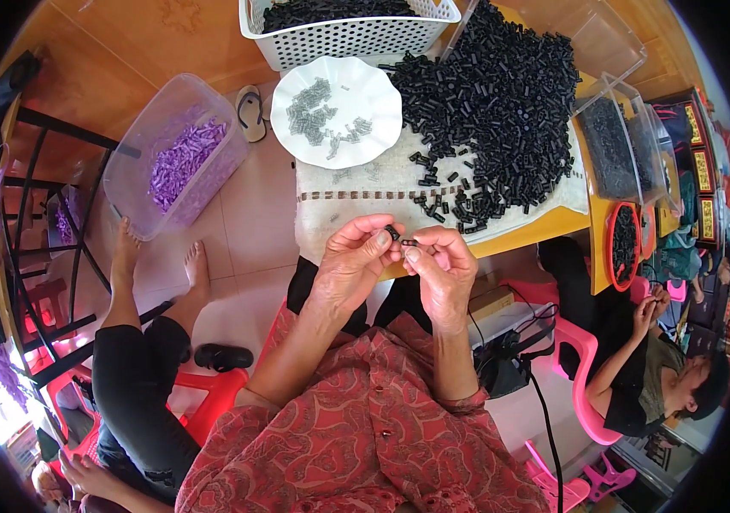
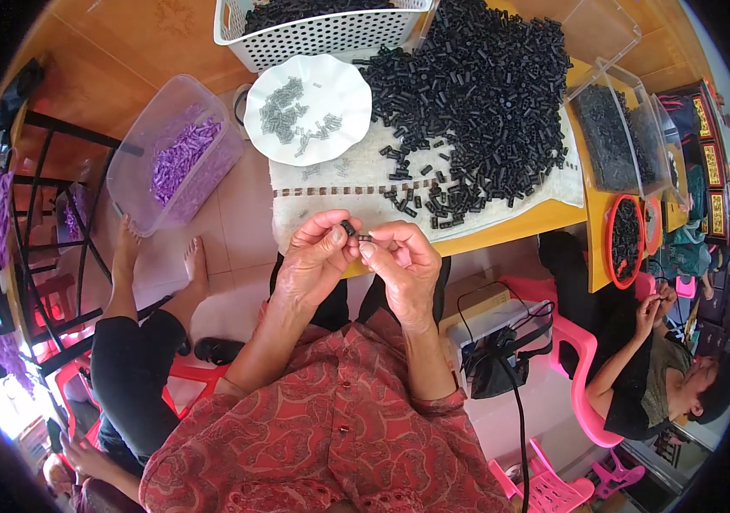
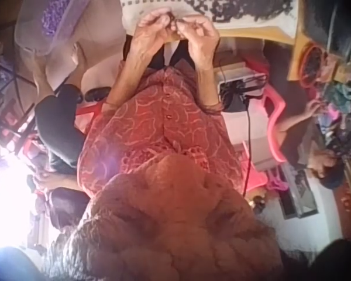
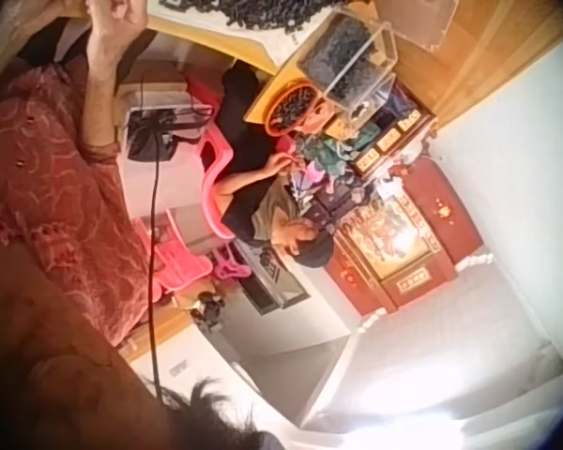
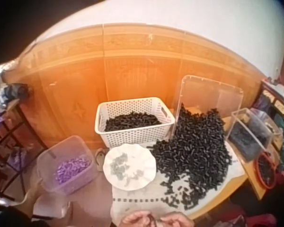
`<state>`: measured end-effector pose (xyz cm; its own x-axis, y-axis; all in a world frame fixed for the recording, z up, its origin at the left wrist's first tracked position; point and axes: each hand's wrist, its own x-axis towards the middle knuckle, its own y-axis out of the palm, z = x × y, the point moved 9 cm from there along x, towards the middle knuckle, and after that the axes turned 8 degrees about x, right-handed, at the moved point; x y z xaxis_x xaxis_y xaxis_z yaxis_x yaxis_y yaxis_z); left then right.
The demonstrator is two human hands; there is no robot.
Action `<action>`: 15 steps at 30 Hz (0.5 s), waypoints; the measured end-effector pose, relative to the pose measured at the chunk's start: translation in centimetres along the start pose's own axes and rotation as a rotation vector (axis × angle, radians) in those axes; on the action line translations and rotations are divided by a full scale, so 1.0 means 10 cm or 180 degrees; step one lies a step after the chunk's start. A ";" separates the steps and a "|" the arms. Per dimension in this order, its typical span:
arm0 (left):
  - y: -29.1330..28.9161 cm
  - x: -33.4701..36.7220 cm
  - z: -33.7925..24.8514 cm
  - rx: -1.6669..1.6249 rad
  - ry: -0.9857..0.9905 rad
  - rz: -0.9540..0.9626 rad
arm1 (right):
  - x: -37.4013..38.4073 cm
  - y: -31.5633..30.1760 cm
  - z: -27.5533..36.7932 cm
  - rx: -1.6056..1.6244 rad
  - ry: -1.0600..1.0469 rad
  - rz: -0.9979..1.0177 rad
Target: Assembling small black plastic components with silver metal pins by hand.
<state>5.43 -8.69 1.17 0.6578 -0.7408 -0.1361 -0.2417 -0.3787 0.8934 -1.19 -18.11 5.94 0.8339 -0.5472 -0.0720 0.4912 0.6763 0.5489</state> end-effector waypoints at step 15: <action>-0.01 -0.02 0.03 -0.0162 0.0076 -0.0109 | -0.01 0.04 0.01 -0.0207 -0.0365 -0.0010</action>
<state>5.16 -8.68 0.98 0.6820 -0.7142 -0.1573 -0.1824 -0.3744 0.9092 -1.08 -17.88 6.26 0.7999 -0.5997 0.0240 0.5122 0.7030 0.4934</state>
